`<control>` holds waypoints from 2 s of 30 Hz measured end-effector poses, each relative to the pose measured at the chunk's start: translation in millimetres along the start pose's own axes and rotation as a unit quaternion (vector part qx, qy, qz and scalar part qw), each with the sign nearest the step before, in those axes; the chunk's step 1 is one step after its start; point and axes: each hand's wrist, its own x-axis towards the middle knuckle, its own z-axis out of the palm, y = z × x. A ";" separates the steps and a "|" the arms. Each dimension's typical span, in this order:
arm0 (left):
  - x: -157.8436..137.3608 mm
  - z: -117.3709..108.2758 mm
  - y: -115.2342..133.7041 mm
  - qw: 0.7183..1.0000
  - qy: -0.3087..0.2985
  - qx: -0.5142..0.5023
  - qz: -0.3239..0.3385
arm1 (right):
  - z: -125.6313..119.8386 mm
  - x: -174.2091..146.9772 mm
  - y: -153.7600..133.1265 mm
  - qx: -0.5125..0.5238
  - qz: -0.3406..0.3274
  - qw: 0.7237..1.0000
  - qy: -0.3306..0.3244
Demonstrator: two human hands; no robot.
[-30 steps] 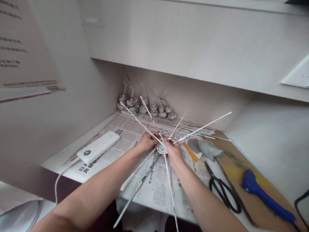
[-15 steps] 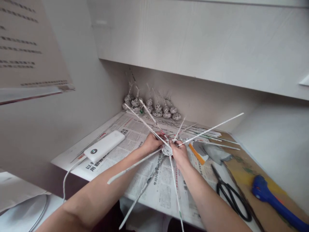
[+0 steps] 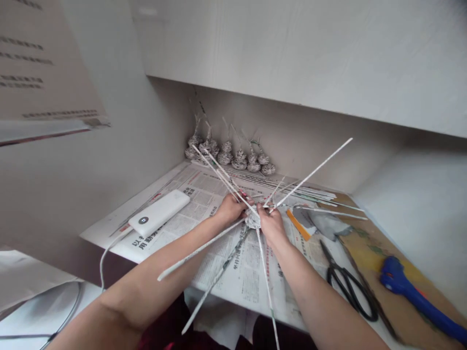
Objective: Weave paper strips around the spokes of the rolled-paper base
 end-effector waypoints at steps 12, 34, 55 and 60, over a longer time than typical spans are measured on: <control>-0.4 -1.3 4.1 0.998 -0.043 0.026 0.033 | 0.4 -3.0 -10.7 0.009 0.055 0.998 0.001; 7.9 -10.3 -12.1 0.984 -0.082 0.116 0.107 | -10.1 11.9 5.5 -0.076 -0.007 0.997 -0.032; 7.4 -6.0 -11.0 0.991 -0.060 0.089 0.076 | -11.1 12.9 16.0 -0.134 -0.054 0.989 -0.021; 12.4 -9.2 -22.3 0.985 -0.050 0.124 0.112 | -11.7 14.9 17.7 -0.132 -0.054 0.989 -0.042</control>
